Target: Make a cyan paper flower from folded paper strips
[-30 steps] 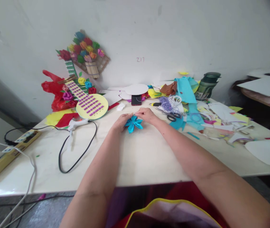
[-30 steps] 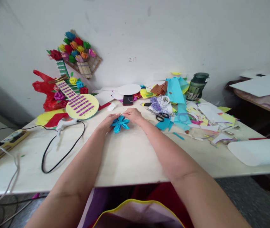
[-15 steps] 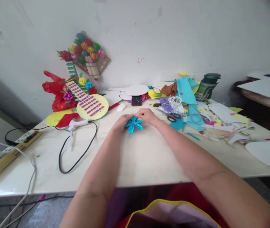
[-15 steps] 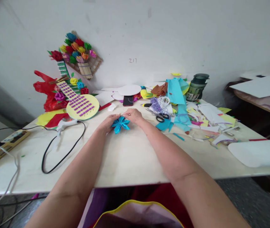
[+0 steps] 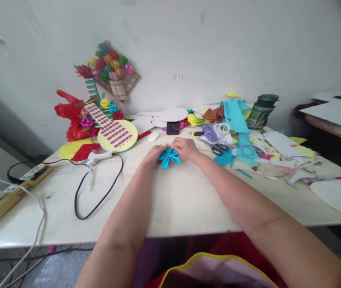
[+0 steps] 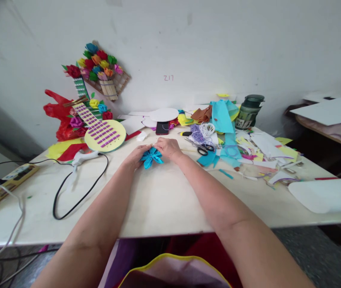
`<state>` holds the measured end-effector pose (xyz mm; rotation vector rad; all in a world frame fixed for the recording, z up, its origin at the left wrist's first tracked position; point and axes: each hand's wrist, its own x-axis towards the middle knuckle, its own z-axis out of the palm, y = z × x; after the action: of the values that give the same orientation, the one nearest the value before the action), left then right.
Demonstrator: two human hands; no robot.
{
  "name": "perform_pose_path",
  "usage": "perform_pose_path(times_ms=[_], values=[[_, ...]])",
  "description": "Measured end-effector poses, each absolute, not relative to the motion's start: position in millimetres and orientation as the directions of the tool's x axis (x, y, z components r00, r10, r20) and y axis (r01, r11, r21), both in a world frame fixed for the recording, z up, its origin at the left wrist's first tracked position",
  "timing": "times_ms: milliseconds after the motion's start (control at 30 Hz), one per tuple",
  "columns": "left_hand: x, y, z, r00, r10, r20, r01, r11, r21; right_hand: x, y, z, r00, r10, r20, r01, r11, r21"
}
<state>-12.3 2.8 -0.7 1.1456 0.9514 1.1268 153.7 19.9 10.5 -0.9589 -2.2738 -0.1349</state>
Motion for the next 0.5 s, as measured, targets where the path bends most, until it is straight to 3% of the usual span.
perform_pose_path(times_ms=[333,500], values=[[-11.0,0.4,2.0,0.191,0.982,-0.015,-0.216,0.057,0.975,150.4,9.0,19.3,-0.569,0.613,0.548,0.733,0.68,-0.001],[-12.8,3.7,-1.4,0.19,0.981,-0.03,-0.197,0.068,0.978,148.3,5.4,21.3,-0.569,0.637,0.52,0.753,0.658,0.017]])
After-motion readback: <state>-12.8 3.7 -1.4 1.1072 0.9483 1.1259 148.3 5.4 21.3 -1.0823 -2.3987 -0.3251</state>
